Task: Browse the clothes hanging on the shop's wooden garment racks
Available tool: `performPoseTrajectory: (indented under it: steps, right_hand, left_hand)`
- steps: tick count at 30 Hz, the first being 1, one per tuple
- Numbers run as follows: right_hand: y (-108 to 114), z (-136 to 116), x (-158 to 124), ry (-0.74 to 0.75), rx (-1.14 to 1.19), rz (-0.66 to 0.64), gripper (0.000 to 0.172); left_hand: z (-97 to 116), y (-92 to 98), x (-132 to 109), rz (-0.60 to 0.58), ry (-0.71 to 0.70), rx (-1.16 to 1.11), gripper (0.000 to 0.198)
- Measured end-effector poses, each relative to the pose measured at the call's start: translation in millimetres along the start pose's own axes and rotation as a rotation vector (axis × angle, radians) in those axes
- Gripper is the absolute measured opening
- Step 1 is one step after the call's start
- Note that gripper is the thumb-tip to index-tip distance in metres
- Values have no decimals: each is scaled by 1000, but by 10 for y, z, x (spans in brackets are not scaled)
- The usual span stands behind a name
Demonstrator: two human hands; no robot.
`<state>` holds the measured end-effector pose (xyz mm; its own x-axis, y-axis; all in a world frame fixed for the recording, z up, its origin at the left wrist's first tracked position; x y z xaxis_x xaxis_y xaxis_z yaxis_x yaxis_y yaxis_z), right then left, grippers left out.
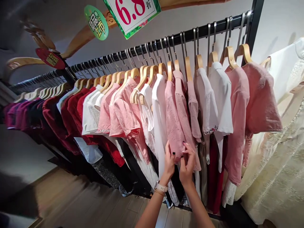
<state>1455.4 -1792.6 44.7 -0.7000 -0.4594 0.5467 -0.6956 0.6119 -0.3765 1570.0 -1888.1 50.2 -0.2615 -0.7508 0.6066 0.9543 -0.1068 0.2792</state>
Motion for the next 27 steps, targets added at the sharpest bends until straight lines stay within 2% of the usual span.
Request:
performPoseTrajectory:
  steps: [2,3,5,7,10,13,16,21,27]
  right_hand:
    - [-149,192,-18,-178,177,-136,24]
    - [-169,276,-27,-249,241,-153,29]
    - [-84,412,-15,-330,310,-90,36]
    - [51,492,20,-346,291,-22,41]
    - [168,521,81,-304,141,-48,53]
    - [172,567,88,-284,31,-121,60]
    - [66,649,25,-314,30,-208,62]
    - [-144,707,-87,-360,34,-336,59]
    - [-255,825,-170,-440,132,-372,48]
  left_hand:
    - [-123,-82,39,-32,146,-89,76]
    - [-155,-105,72,-40,185,-101,74]
    - [-200,-105,144,-24,231,-87,65]
    - [-236,-73,195,16,251,-60,52]
    - [-310,3,196,83,271,-29,39]
    - [-466,189,99,231,368,15,33]
    - [-575,331,3,334,442,38,31]
    - [-620,416,-12,380,463,11,31]
    - [-577,405,35,307,466,-96,30]
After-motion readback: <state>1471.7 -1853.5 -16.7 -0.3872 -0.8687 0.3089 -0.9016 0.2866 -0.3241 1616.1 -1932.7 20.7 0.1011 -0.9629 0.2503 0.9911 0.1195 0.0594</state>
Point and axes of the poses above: each hand's wrist, its own x-axis towards the middle knuckle, its own y-axis out of the back of the hand, z = x × y, the point moved 10 cm from there along x, towards the middle knuckle, and after that the axes turned 8 degrees about x, right-handed, at the moved point
